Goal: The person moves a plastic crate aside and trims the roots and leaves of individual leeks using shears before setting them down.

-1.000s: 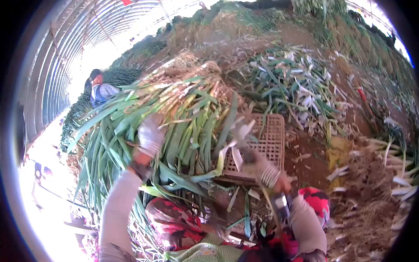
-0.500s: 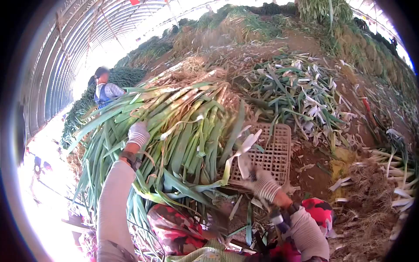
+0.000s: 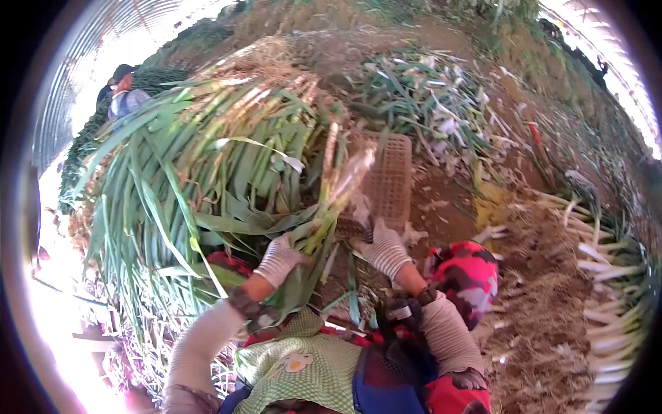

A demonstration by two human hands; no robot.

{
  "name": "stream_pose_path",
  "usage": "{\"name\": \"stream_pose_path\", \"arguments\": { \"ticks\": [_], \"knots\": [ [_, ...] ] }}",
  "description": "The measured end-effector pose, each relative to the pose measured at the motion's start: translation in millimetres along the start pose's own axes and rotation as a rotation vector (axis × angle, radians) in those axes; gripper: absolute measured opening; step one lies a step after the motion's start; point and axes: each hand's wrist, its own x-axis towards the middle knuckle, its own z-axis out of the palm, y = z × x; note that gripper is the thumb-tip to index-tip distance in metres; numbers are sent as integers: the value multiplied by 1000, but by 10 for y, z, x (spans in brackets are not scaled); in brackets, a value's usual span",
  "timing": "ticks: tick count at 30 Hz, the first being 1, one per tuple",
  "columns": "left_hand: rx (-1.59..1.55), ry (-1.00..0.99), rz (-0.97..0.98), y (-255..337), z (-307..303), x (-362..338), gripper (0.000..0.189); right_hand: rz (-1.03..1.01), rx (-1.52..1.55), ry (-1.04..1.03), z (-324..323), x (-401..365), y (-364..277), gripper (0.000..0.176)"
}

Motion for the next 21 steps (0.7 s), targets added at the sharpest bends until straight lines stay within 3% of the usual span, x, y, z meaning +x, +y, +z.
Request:
{"name": "stream_pose_path", "arguments": {
  "ticks": [1,2,3,7,10,17,21],
  "knots": [
    [106,76,-59,77,208,-28,65,16,34,-56,29,-165,38,64],
    [-246,48,-103,-69,422,33,65,33,66,-111,58,-332,76,64],
    [-185,46,-132,-167,588,86,65,82,157,-201,46,-504,73,66],
    [-41,28,-183,-546,981,315,71,31,-40,-284,409,-814,250,66],
    [16,-6,-225,-630,1065,343,74,131,-59,-266,308,-595,200,66],
    [-63,-48,-262,-666,1008,366,77,119,-147,-274,331,-223,97,63],
    [2,-62,-296,-621,965,432,75,91,-240,-137,258,324,139,66]
  ]
}}
